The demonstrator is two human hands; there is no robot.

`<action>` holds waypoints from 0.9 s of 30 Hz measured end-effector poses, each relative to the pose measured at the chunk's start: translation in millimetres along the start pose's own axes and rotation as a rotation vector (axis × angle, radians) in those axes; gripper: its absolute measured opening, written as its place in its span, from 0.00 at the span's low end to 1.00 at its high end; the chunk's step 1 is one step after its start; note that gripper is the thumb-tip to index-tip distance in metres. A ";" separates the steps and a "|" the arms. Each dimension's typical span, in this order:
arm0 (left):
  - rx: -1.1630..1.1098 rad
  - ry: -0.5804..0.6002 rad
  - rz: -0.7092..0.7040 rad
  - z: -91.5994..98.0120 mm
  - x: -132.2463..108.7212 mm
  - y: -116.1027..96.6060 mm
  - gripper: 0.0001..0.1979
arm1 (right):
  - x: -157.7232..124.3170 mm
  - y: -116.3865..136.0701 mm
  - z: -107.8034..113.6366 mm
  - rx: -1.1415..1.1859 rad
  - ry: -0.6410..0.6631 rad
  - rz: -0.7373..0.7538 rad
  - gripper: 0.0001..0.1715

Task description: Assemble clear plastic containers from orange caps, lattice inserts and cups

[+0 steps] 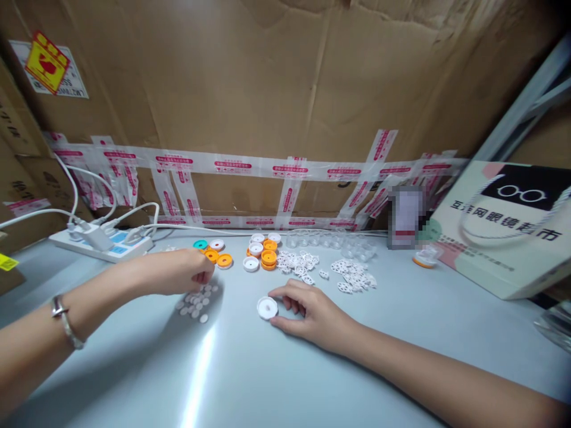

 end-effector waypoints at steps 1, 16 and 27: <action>0.024 0.078 0.029 -3.1 0.8 0.2 0.07 | -0.2 -0.3 0.0 0.000 0.001 -0.001 0.14; 0.074 0.172 0.128 5.9 -6.0 7.2 0.06 | 0.5 -1.2 -0.8 0.010 0.012 -0.017 0.16; 0.404 0.094 0.354 -1.6 -12.8 37.9 0.09 | 0.0 -1.1 0.1 0.014 0.017 -0.008 0.15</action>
Point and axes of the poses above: each hand's wrist, its own x-axis towards the middle knuckle, its own z-axis out of the back of the hand, y = z × x, the point moved 5 cm from there along x, towards the middle knuckle, and after that the axes turned 9 degrees about y, right-handed, at the moved point
